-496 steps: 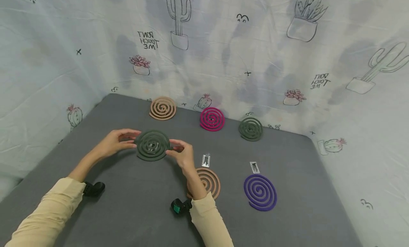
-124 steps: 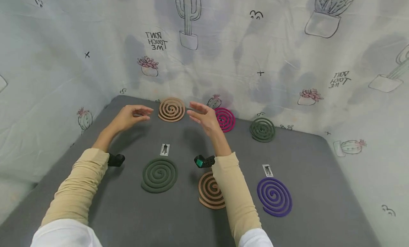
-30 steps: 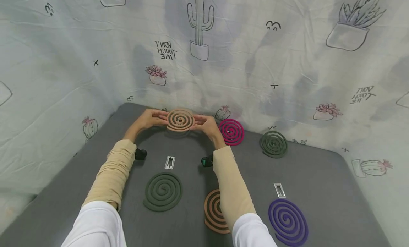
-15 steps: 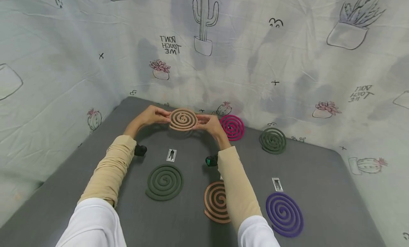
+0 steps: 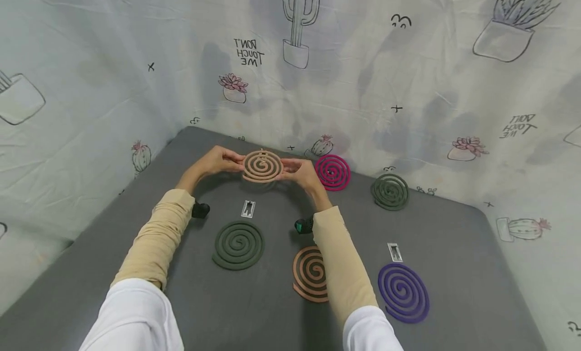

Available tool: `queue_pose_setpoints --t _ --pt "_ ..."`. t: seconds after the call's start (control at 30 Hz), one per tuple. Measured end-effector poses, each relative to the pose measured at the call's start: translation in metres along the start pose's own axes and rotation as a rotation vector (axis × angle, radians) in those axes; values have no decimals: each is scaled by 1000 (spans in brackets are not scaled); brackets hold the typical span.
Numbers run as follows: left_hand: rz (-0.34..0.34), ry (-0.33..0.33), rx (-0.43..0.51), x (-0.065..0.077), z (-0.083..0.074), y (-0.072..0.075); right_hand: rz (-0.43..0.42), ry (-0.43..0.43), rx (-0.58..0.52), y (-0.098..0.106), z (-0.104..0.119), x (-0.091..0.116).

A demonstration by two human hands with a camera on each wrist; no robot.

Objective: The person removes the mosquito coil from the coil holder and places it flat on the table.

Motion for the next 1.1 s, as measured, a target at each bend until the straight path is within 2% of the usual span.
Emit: queue_pose_setpoints --t 0.17,0.4,0.7,0.9,1.1 --pt "6 6 -18 5 1 -3 17 -14 19 -3 -6 5" --pt "-4 -19 -125 7 2 -9 28 -39 8 -3 -15 11" --pt "61 -23 -134 1 8 -17 35 -52 -45 -6 -19 12" --pt "66 -45 -214 -1 7 -17 23 -62 -32 -6 -21 12" --pt "81 -10 -201 0 9 -16 33 -44 41 -10 -23 9"
Point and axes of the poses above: each hand's wrist, its own x-axis away from the middle knuckle, its own y-axis out of the back of the hand, z = x × y, the point moved 6 cm from there along -x, towards the middle knuckle, and after that the axes turned 3 degrees about -z, right-handed, at the moved point
